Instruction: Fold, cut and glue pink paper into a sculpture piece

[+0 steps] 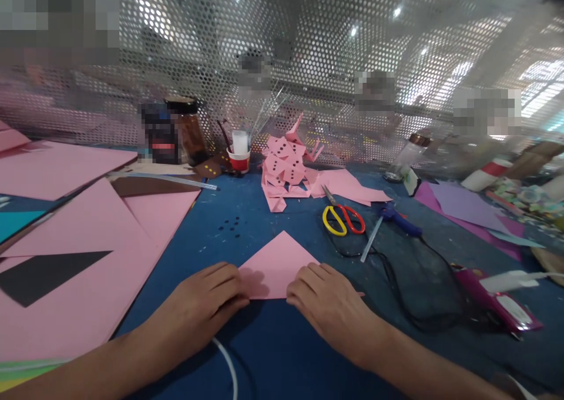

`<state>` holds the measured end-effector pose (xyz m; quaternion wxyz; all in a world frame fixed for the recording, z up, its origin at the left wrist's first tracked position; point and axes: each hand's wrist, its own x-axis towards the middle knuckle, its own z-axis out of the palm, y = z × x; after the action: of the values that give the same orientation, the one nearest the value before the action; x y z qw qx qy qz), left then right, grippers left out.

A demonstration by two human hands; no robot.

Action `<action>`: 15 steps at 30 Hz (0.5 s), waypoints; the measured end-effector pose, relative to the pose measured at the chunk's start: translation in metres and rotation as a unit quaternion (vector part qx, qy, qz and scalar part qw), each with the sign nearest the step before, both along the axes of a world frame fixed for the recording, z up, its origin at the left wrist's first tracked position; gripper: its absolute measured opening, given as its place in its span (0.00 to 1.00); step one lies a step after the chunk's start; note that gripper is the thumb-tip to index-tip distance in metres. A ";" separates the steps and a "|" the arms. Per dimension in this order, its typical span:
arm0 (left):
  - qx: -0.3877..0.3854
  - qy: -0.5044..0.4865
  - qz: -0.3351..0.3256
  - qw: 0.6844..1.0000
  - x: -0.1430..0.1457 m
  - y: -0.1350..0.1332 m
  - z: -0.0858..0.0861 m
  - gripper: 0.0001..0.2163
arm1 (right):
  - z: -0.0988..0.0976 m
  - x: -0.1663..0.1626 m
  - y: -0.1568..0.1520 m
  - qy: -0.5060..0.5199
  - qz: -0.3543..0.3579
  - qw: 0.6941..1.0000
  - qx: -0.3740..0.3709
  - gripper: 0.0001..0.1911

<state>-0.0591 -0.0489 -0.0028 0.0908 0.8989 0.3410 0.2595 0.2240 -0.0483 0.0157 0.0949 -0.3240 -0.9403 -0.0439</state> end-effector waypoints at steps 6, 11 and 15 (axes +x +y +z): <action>-0.043 -0.021 0.001 0.999 -0.003 0.001 -0.002 0.05 | 0.005 0.000 0.002 0.007 0.005 1.000 -0.016 0.04; -0.055 -0.019 -0.001 0.998 -0.003 0.002 -0.002 0.05 | 0.005 0.000 0.002 0.023 -0.006 0.999 -0.035 0.03; -0.065 -0.019 -0.004 0.998 -0.002 0.002 0.000 0.05 | 0.003 -0.001 0.001 0.026 -0.013 0.999 -0.040 0.03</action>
<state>-0.0610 -0.0464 -0.0030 0.1561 0.8874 0.3521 0.2533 0.2234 -0.0469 0.0186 0.1057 -0.3407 -0.9342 0.0009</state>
